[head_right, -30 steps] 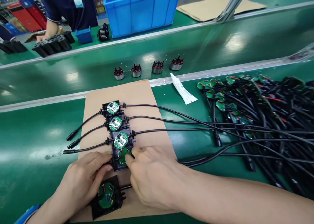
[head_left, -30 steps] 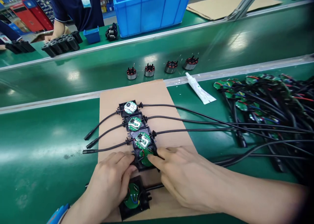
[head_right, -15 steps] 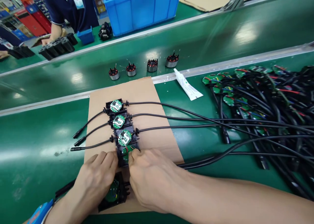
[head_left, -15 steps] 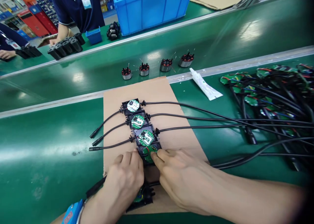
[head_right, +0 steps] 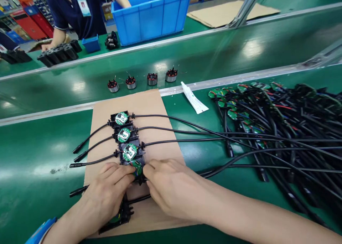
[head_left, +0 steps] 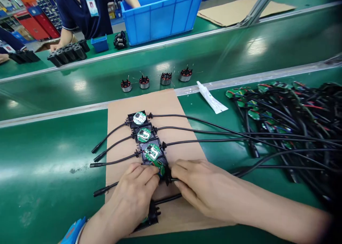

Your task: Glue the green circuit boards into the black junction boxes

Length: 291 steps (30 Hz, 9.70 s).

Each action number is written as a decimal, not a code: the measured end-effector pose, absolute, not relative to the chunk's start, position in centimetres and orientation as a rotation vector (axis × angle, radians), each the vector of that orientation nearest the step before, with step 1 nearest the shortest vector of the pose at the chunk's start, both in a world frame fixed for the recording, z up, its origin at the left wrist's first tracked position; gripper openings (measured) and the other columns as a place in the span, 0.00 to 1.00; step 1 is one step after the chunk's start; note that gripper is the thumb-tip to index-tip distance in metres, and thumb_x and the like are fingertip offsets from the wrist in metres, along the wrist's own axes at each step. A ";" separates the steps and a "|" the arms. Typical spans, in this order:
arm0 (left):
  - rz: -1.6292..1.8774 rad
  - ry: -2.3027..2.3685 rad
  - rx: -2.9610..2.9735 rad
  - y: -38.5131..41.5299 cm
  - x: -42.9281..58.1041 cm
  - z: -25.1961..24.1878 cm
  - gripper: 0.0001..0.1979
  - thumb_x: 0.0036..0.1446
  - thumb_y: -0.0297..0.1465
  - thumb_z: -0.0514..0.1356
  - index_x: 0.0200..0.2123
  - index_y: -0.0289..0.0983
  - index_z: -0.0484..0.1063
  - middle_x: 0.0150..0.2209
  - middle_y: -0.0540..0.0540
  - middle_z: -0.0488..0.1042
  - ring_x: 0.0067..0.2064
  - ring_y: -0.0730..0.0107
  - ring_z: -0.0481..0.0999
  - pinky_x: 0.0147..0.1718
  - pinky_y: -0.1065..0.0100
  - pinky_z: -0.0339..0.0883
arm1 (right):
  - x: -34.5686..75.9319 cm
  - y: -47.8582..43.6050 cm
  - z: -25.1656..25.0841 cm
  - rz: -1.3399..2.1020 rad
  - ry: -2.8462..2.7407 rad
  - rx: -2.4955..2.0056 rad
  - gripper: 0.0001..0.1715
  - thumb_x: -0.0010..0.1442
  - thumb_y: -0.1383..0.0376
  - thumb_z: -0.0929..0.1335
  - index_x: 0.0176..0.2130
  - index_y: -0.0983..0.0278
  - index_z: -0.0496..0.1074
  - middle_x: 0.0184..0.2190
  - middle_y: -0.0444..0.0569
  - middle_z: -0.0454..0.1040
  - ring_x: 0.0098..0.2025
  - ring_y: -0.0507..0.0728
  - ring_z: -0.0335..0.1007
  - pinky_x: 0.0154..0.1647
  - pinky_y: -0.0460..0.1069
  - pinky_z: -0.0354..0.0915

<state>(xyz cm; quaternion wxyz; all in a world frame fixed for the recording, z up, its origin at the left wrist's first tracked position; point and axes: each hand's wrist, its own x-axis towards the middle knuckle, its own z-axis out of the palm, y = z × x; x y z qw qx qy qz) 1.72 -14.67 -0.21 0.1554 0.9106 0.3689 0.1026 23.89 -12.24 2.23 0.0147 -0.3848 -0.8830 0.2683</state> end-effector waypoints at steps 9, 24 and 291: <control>0.281 1.055 2.588 -14.9 1.8 -0.6 0.16 0.58 0.17 0.48 0.44 0.35 0.70 0.49 0.43 0.73 0.46 0.62 0.72 0.50 0.58 0.65 | 24.5 -12.1 -2.3 0.155 -2.670 -0.967 0.14 0.60 0.77 0.58 0.35 0.67 0.70 0.28 0.49 0.67 0.30 0.55 0.62 0.26 0.49 0.55; 0.241 1.086 2.698 -15.5 2.3 -1.2 0.29 0.51 0.19 0.49 0.58 0.34 0.62 0.48 0.42 0.73 0.46 0.57 0.72 0.47 0.56 0.67 | 24.9 -11.2 -1.8 0.407 -2.570 -0.899 0.12 0.63 0.73 0.59 0.30 0.65 0.65 0.26 0.46 0.64 0.27 0.53 0.59 0.26 0.48 0.55; 0.474 1.237 2.748 -4.3 -3.0 0.1 0.09 0.62 0.27 0.54 0.44 0.34 0.71 0.43 0.41 0.74 0.43 0.60 0.72 0.43 0.58 0.71 | 19.5 -3.0 2.4 0.791 -2.713 -1.239 0.17 0.55 0.68 0.62 0.44 0.66 0.69 0.35 0.53 0.76 0.35 0.59 0.72 0.31 0.50 0.59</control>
